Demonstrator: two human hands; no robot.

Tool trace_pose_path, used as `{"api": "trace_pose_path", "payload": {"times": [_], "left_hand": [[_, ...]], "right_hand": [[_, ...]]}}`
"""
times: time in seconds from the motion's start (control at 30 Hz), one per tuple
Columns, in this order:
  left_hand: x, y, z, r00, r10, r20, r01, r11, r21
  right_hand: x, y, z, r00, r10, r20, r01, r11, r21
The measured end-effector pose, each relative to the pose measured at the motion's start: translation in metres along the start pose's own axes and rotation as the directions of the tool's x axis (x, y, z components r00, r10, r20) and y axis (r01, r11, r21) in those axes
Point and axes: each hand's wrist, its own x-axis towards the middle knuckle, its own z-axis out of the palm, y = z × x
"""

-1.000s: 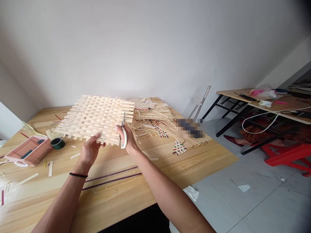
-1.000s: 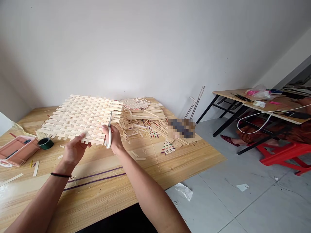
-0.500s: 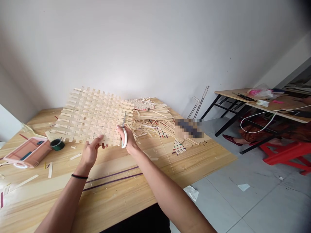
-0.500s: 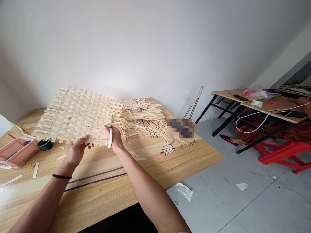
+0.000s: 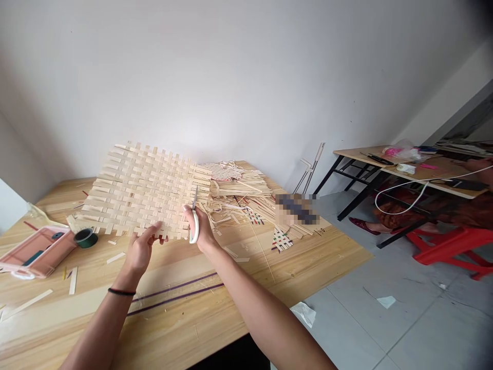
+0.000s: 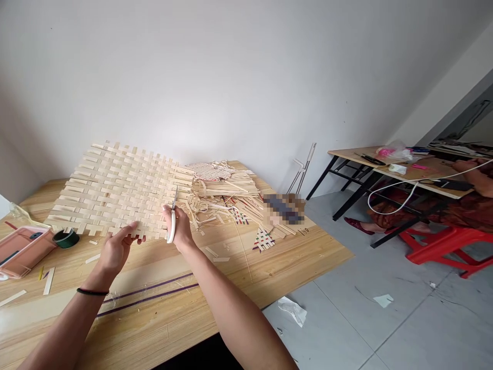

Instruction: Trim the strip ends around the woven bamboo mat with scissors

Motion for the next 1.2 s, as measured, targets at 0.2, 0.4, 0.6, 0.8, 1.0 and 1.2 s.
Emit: {"api": "trace_pose_path", "payload": {"times": [0.2,0.4,0.6,0.8,1.0,1.2], "left_hand": [[-0.001,0.003,0.003,1.000,0.017,0.009,-0.018,1.000,0.006],[-0.002,0.004,0.005,1.000,0.022,0.013,-0.022,1.000,0.012],[-0.002,0.005,0.005,1.000,0.001,0.003,-0.001,1.000,-0.002],[-0.003,0.006,0.006,1.000,0.006,0.013,-0.006,1.000,0.000],[-0.002,0.005,0.005,0.999,0.018,0.028,-0.018,1.000,-0.002],[0.000,0.004,0.005,0.999,0.009,0.034,-0.008,1.000,-0.027]], "right_hand": [[0.000,0.000,0.000,0.997,-0.078,-0.030,0.075,0.994,-0.074],[-0.004,-0.006,0.000,0.996,-0.072,-0.051,0.065,0.990,-0.126],[-0.007,-0.008,0.000,0.990,-0.121,-0.069,0.109,0.982,-0.153],[-0.008,-0.010,-0.001,0.989,-0.128,-0.074,0.114,0.979,-0.169],[-0.008,-0.012,-0.002,0.983,-0.165,-0.077,0.148,0.971,-0.189],[-0.008,-0.011,-0.001,0.983,-0.170,-0.065,0.157,0.973,-0.172]]}}
